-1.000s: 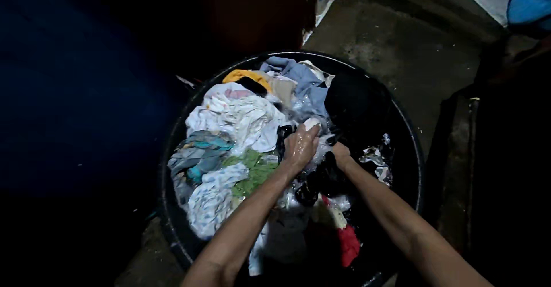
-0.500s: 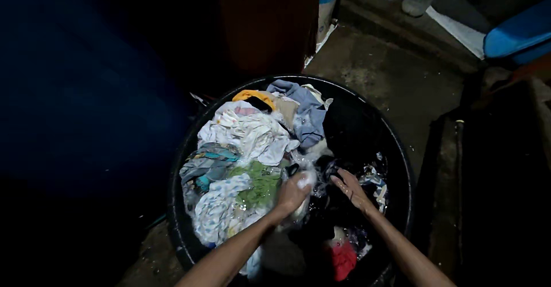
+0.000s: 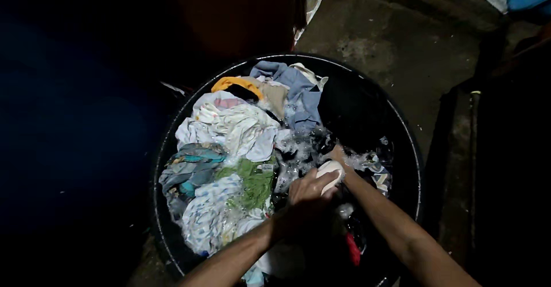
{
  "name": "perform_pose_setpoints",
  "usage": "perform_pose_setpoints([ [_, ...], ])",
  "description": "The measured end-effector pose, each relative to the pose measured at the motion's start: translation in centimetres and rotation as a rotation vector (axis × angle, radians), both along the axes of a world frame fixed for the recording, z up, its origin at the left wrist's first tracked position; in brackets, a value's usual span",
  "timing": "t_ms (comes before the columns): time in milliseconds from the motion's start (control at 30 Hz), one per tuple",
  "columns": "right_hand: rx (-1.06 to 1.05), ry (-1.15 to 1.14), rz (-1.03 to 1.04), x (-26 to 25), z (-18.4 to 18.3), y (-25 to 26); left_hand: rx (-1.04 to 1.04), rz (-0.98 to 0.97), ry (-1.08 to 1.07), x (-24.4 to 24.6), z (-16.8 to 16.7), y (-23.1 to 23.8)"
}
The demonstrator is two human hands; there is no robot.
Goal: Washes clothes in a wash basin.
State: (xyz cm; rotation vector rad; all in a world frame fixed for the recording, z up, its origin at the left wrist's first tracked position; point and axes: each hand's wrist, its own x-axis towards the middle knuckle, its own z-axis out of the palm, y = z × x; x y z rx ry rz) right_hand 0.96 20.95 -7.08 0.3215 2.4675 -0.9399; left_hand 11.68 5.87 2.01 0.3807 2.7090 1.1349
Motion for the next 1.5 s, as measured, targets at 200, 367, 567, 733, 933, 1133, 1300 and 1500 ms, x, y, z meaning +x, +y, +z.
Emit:
perform_pose_setpoints([
  [200,0.367,-0.231,0.404,0.4,4.2,0.6,0.026,0.036,-0.212,-3.8,-6.7,-0.5],
  [367,0.232,-0.020,0.493,1.5,8.8,1.6,-0.048,0.109,-0.306,-5.2,-5.5,0.3],
  [567,0.321,0.726,0.025,-0.6,9.5,3.8,0.084,0.165,-0.381,-4.6,-4.8,-0.8],
  [733,0.222,0.349,-0.116,-4.0,8.3,3.2,-0.166,-0.098,-0.231,2.4,0.9,-3.5],
  [933,0.367,0.224,0.366,3.9,9.9,1.6,-0.121,0.103,-0.409,3.2,-2.3,-6.4],
  [1133,0.288,0.254,0.661,12.3,13.8,-1.5,0.256,0.415,-0.484,3.9,-2.0,-7.3],
  [1300,-0.011,0.458,0.824,17.1,17.8,-4.7,0.859,0.734,-0.507,6.7,1.7,-8.5],
  [1500,-0.102,0.698,0.656,15.2,21.7,-5.3,1.067,0.728,-0.476,7.5,8.3,-11.9],
])
